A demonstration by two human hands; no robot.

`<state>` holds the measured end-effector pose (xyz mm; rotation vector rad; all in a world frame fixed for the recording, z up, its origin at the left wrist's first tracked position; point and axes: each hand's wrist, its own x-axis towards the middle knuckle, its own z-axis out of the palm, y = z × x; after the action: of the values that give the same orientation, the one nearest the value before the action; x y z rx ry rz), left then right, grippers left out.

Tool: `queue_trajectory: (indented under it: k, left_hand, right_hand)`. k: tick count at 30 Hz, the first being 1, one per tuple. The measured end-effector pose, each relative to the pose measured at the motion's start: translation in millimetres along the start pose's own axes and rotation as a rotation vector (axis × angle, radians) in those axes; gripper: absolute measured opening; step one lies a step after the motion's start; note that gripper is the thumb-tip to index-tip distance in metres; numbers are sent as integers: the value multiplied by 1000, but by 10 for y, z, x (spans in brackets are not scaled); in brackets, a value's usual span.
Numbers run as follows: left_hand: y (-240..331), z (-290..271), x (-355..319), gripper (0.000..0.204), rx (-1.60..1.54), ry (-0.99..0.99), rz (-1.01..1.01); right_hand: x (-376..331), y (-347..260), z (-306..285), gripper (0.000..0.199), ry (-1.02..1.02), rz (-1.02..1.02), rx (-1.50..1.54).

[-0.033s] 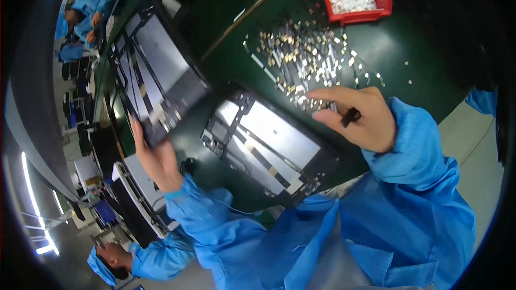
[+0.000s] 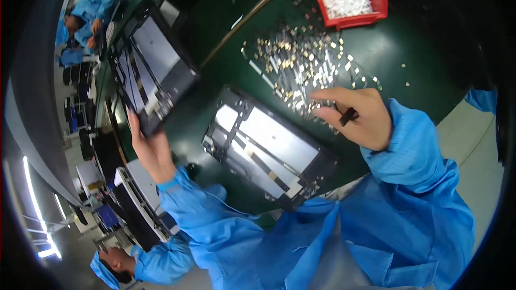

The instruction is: The person assembles electronic devices by peeling protective film from ribbon cables, adhering the cables onto tablet frames, and stacking the assembled tablet units.

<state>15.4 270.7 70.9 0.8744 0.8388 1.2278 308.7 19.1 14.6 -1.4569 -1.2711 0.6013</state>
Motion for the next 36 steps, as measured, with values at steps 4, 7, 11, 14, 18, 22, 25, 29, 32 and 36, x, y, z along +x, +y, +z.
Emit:
queue_trajectory:
  k: [4,7,11,14,18,22,25,29,32,36]
  left_hand:
    - [-29,-51,1120,32,28,21,17]
    - [-235,-30,1708,28,14,27,-80]
    - [-358,23,1927,34,191,96,-64]
    - [-363,69,1710,44,741,112,391]
    - [45,305,1056,34,960,100,703]
    - [187,534,-2,42,590,23,375]
    - [-32,415,-730,45,673,-38,303]
    - [-453,53,-1598,41,765,-90,174]
    - [-685,24,-2048,34,492,4,51]
    - [-814,194,-2319,25,323,85,62]
  right_hand:
    - [59,176,95,18,113,-94,-18]
    - [29,176,96,14,88,-96,-27]
    - [18,171,57,12,58,-95,-53]
    - [26,162,32,10,37,-75,-28]
    - [17,189,75,8,46,-96,-53]
    - [13,121,34,11,-9,59,-321]
    - [56,94,29,22,-141,270,-619]
    - [93,74,150,16,-155,254,-781]
    - [111,110,143,15,-144,202,-755]
    - [156,161,10,21,-191,242,-545]
